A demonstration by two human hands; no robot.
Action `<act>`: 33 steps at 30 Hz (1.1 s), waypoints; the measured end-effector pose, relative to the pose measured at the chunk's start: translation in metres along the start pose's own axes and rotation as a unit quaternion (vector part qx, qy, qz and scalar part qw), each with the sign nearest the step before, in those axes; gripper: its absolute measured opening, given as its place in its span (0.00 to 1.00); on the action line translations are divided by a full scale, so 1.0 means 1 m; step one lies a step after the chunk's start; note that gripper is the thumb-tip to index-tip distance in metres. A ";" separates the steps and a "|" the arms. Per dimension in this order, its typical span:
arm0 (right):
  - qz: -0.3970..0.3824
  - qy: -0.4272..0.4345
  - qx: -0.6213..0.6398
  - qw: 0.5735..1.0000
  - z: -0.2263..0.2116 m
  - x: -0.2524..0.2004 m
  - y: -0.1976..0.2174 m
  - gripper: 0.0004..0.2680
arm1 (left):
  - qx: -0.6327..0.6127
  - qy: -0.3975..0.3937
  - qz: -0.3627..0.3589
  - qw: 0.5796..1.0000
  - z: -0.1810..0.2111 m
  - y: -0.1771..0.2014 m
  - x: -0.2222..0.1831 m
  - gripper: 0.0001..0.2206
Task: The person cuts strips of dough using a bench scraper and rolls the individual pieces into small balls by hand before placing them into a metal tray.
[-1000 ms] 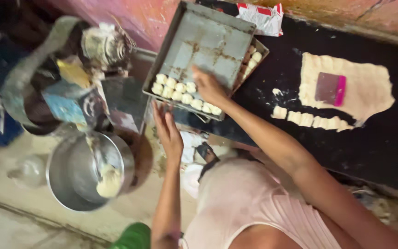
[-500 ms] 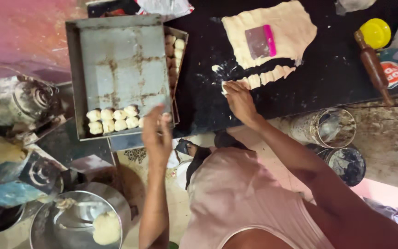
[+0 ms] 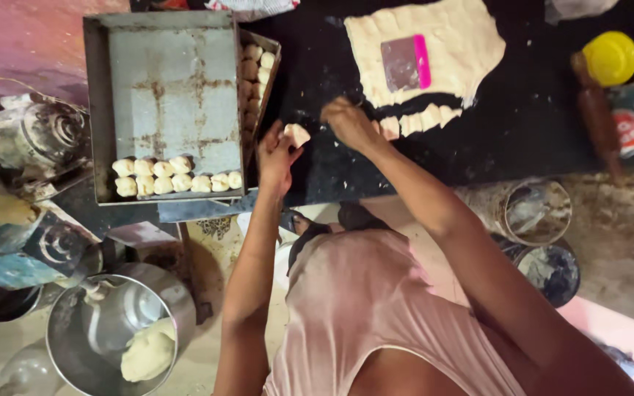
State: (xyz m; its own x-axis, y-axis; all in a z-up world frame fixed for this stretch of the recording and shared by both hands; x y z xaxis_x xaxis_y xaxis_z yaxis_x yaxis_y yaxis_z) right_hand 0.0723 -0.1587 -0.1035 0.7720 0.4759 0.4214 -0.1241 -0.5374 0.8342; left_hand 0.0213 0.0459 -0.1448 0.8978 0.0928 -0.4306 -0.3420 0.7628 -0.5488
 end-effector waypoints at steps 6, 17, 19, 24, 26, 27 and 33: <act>-0.101 -0.284 0.423 0.854 -0.021 -0.009 0.043 0.09 | -0.046 0.015 -0.110 0.993 0.001 -0.020 -0.034 0.15; 0.039 0.130 0.043 0.990 -0.019 0.001 0.113 0.13 | -0.095 0.121 -0.115 0.981 0.045 -0.113 -0.057 0.15; 0.014 0.018 0.111 0.994 -0.010 0.014 0.114 0.08 | -0.067 0.109 -0.139 0.982 0.052 -0.118 -0.058 0.15; -0.183 -0.218 0.491 0.824 0.002 0.052 0.118 0.13 | 0.197 -0.240 -0.192 0.931 0.059 -0.120 -0.063 0.13; -0.134 -0.134 0.432 0.882 -0.008 0.059 0.122 0.06 | 0.216 -0.230 -0.148 0.937 0.060 -0.120 -0.065 0.13; -0.080 -0.048 0.350 0.932 -0.015 0.059 0.124 0.06 | 0.193 -0.255 -0.145 0.936 0.062 -0.120 -0.064 0.14; 0.050 0.224 0.118 0.966 -0.049 0.036 0.129 0.08 | -0.089 -0.021 -0.096 0.991 0.063 -0.109 -0.075 0.16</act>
State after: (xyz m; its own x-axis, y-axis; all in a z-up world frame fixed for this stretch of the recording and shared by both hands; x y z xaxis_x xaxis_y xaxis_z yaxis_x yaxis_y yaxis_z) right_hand 0.0533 -0.1769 0.0366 0.4103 0.6390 0.6506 0.0021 -0.7141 0.7000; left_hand 0.0086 -0.0041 -0.0075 0.9606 -0.0133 -0.2776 -0.2040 0.6447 -0.7367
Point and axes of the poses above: each hand's wrist, its own x-axis towards the middle knuckle, its own y-axis out of the back of the hand, z = x × y, the point moved 1 cm from there along x, towards the middle knuckle, and after that the axes turned 9 degrees about -x, right-handed, at the moved point
